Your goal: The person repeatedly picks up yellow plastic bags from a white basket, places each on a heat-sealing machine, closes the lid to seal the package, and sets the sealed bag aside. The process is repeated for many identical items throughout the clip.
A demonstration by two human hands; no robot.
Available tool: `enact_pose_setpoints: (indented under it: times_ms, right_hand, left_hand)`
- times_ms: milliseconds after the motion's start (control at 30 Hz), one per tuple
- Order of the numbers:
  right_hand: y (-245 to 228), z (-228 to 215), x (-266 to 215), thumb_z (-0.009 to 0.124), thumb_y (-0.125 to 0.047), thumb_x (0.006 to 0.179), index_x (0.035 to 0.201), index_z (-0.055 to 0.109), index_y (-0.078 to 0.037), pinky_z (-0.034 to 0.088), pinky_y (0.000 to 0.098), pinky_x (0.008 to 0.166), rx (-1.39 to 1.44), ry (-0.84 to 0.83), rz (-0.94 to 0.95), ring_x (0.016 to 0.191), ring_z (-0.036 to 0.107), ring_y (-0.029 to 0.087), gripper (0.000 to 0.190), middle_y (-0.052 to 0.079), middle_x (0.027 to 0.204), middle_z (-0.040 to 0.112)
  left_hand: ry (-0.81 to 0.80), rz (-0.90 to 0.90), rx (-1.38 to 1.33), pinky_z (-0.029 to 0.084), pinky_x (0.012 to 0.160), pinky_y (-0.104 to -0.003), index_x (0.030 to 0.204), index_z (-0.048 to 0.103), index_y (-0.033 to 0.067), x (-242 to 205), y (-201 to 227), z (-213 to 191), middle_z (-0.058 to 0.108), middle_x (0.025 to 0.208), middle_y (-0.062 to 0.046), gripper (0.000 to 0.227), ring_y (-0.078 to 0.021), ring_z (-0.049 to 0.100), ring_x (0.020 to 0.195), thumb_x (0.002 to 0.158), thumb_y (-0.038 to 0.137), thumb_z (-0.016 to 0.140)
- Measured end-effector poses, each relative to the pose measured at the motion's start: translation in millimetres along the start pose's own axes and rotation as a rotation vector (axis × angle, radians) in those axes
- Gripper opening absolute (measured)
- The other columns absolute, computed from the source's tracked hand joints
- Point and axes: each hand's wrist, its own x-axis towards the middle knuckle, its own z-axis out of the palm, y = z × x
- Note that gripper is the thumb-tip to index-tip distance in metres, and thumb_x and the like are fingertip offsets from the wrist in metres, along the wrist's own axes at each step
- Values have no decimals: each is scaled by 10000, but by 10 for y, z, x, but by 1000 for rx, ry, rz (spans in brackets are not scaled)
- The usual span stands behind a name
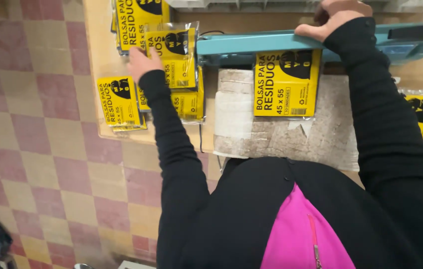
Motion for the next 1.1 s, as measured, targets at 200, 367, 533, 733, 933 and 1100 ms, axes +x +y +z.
enact_pose_setpoints:
  times_ms: [200, 367, 533, 733, 933, 1100]
  right_hand:
    - [-40, -46, -32, 757, -760, 925, 1046, 765, -16, 572, 371, 661, 54, 8, 23, 741, 709, 292, 754, 158, 902, 740]
    - [-142, -137, -66, 761, -766, 913, 1032, 760, -22, 565, 372, 655, 86, 49, 13, 736, 700, 293, 753, 155, 877, 729]
    - [-371, -330, -122, 735, -812, 833, 954, 777, -71, 554, 400, 659, -22, 98, 33, 730, 698, 286, 751, 122, 824, 727]
    - [-281, -224, -77, 694, -850, 832, 941, 772, -91, 560, 398, 644, -75, 115, 37, 703, 697, 281, 771, 114, 807, 724]
    - [-319, -275, -45, 666, -852, 848, 935, 776, -108, 561, 410, 687, -84, 104, 30, 714, 699, 296, 758, 122, 813, 729]
    - [-282, -314, -69, 715, -731, 907, 930, 769, -106, 550, 404, 688, 16, 244, -49, 733, 695, 277, 628, 110, 819, 733]
  left_hand:
    - [-305, -175, -5, 530, 758, -474, 835, 674, 81, 426, -521, 512, 718, 830, -136, 335, -359, 687, 814, 830, 390, 804]
    - [-393, -170, -93, 543, 775, -429, 832, 679, 81, 391, -675, 619, 734, 836, -128, 325, -328, 712, 820, 802, 379, 806]
    - [-178, -20, -314, 513, 741, -452, 1001, 570, 13, 243, -364, 64, 678, 849, -155, 233, -346, 651, 784, 977, 225, 665]
    - [-31, 76, -584, 537, 737, -336, 1015, 572, 22, -247, 183, -1224, 651, 867, -102, 162, -185, 615, 771, 1012, 125, 697]
    - [-70, 65, -719, 545, 748, -261, 1183, 672, 6, -860, 438, -2137, 739, 1029, -84, 193, -110, 669, 885, 1008, 87, 675]
    - [-37, 118, -610, 538, 708, -266, 1091, 706, -7, -1180, 415, -2446, 730, 948, -78, 139, -111, 653, 819, 999, 97, 705]
